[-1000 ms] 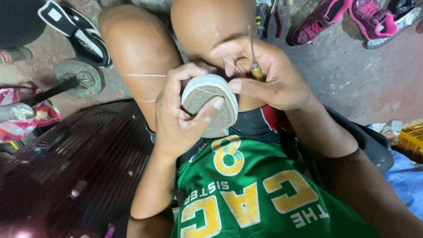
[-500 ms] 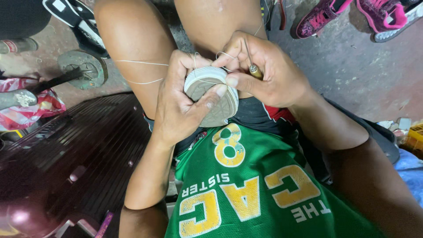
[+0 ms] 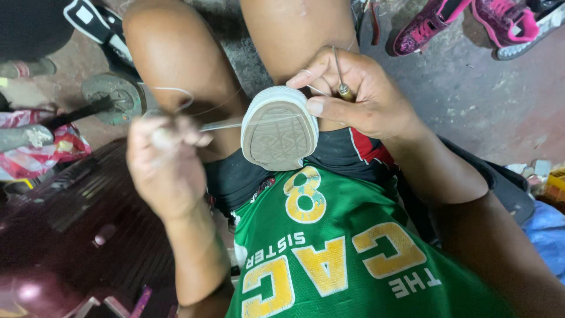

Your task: The person is sewing a shoe using a needle and thread. They repeatedly pass the needle through the sole and pull the thread tight to secure the stitching.

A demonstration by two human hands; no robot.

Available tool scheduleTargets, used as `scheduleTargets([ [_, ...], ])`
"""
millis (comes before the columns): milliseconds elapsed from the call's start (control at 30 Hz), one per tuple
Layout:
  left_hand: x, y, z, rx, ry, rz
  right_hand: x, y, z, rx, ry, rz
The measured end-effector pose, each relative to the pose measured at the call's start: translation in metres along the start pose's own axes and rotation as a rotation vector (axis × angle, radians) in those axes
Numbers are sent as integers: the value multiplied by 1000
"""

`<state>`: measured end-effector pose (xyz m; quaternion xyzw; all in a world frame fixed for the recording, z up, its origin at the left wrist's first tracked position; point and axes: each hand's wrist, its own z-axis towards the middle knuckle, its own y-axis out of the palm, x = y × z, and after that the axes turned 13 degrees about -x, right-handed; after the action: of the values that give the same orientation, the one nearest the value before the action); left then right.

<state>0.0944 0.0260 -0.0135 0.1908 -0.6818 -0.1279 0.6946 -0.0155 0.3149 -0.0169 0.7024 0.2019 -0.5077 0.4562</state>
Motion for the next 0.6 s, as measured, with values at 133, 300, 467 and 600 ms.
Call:
scheduleTargets([
  [133,35,-47,-23,242,-337,54,2,-2,0,-18,-38,-69],
  [300,55,-29,-32,206,-264,1553,4,0,1,25,-59,-77],
  [467,27,61,-9,-45,9,1261,2,10,1,46,-42,-235],
  [600,0,102,17,-212,-32,1203,8,11,-12,145,-45,-258],
])
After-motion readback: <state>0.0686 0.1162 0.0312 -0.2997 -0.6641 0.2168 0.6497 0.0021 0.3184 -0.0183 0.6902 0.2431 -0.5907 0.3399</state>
